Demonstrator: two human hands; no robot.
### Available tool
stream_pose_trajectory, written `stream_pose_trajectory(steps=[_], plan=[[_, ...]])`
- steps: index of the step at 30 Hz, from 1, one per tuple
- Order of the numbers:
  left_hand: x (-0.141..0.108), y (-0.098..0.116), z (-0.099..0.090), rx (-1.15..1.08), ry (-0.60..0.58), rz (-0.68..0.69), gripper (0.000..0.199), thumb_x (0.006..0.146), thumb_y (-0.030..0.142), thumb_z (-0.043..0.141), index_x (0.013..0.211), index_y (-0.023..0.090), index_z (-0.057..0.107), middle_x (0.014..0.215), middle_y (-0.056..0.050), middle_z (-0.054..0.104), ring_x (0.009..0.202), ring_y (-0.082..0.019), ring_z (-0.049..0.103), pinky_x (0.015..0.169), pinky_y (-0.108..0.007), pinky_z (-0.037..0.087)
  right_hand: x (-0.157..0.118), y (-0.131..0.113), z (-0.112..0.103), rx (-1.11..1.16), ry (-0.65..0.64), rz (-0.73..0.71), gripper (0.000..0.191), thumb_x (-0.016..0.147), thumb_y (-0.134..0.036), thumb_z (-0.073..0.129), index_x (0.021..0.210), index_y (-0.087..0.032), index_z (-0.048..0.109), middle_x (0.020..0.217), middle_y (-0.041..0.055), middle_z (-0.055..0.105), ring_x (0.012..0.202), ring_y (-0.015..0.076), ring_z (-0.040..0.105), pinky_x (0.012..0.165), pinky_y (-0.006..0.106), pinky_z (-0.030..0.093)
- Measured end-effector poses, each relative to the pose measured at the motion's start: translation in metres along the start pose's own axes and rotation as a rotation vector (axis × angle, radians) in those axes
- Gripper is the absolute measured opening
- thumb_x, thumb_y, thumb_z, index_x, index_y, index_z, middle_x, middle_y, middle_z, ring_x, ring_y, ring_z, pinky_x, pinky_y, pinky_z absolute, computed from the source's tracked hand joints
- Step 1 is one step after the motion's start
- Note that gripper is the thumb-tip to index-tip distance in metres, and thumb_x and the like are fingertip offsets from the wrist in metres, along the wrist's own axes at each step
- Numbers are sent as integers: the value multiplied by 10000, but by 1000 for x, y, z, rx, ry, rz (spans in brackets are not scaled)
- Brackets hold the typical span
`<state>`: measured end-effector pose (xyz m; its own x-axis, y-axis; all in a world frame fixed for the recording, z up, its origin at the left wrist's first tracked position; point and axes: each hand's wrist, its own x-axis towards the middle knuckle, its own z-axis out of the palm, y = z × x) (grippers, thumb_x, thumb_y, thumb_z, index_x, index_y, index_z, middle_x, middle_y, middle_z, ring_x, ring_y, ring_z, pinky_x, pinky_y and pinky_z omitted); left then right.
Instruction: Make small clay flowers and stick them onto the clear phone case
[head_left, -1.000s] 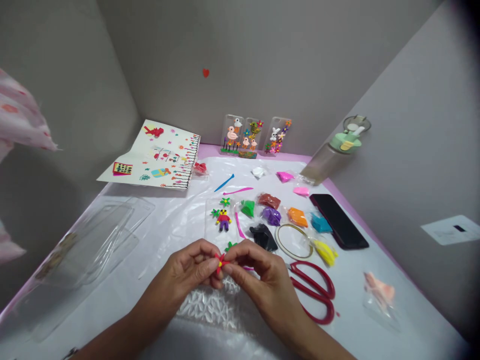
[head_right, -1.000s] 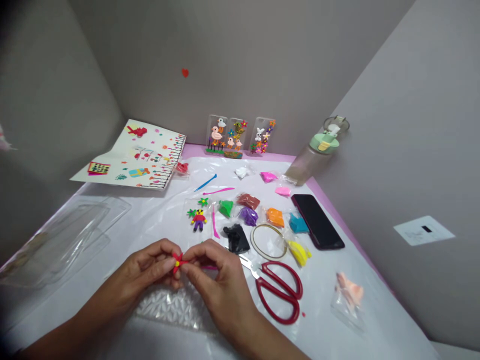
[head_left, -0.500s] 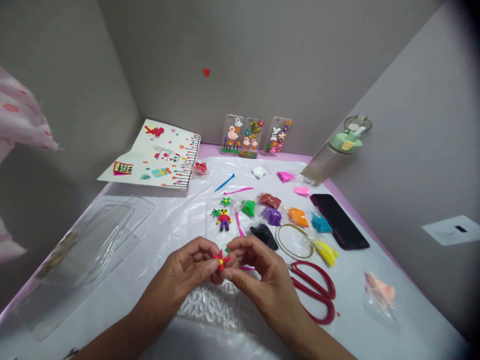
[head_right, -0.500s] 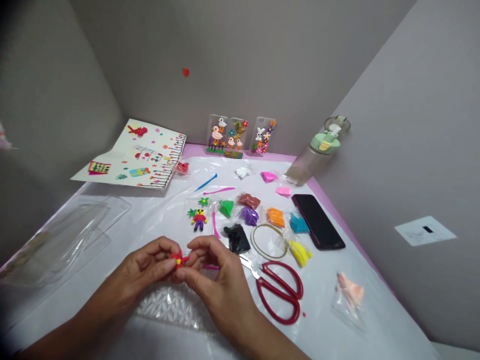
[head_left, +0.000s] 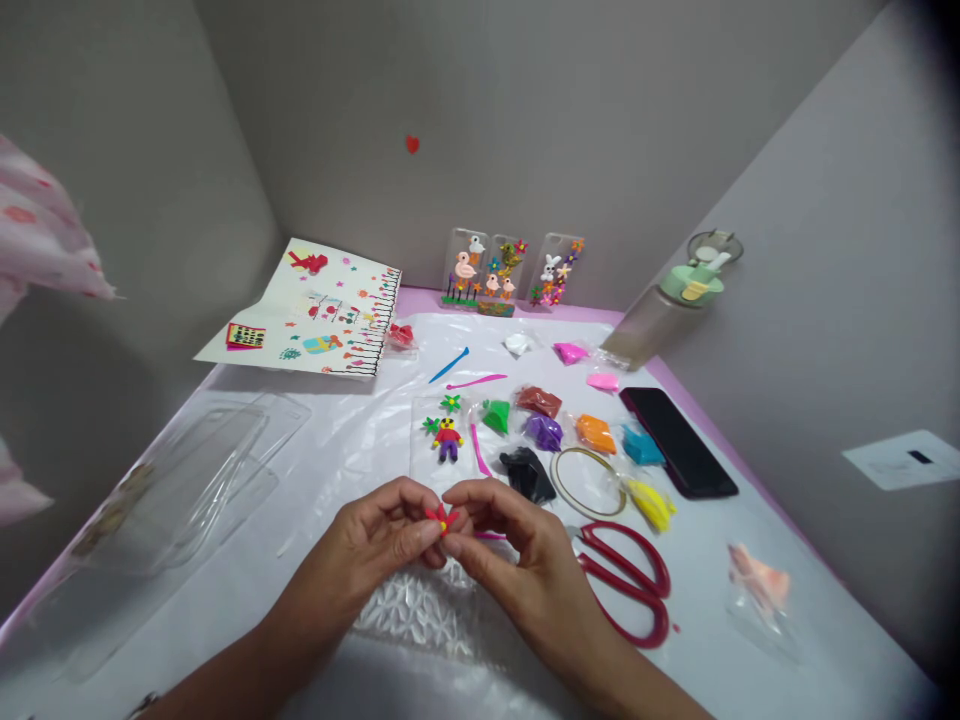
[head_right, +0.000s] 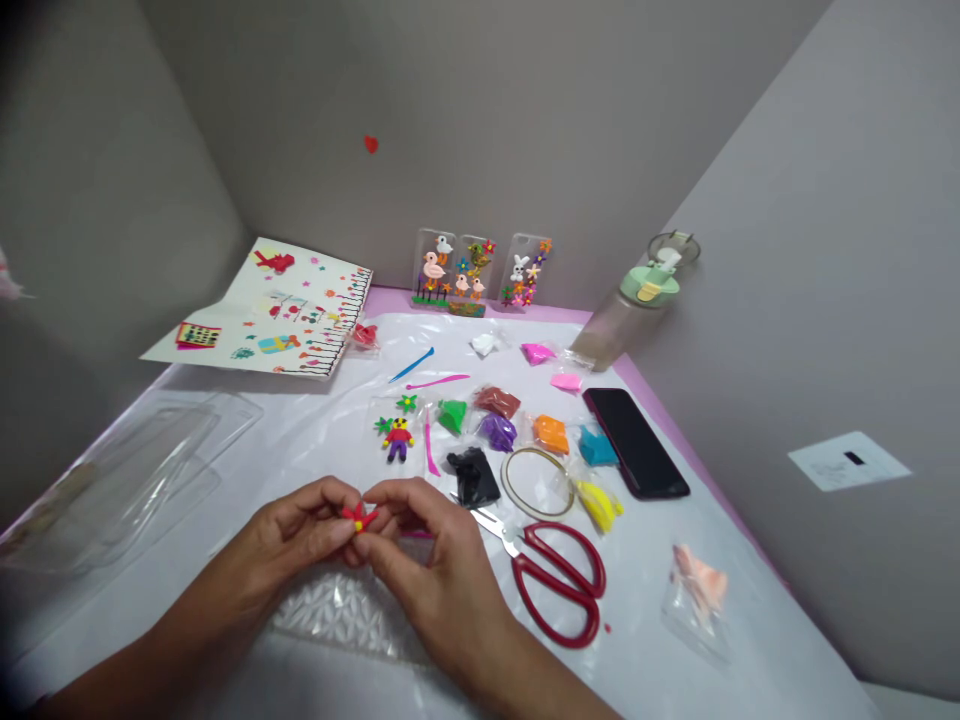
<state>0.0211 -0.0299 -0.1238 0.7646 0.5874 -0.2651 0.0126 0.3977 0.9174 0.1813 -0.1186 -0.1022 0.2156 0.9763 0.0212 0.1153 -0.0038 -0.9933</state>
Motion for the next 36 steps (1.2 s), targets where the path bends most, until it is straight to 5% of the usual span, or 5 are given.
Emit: stream_pose_trajectory(steps=[16,36], plan=[[0,3,0,31,-2,-10,230,878,420,700,907,194,663,770,13,630,764,-146,641,774,-266,467,-2,0,-4,-244,-25,-252,257,955,-141,585,1131,-272,721,939,28,709,876,155,637,790,272,490],[0,2,1,25,-55,-55,245,878,421,701,932,183,691,787,-3,651,748,-152,663,772,-274,502,2,-1,-12,-155,-77,-62,174,957,-244,628,1032,-285,779,893,16,711,859,162,637,780,277,486]])
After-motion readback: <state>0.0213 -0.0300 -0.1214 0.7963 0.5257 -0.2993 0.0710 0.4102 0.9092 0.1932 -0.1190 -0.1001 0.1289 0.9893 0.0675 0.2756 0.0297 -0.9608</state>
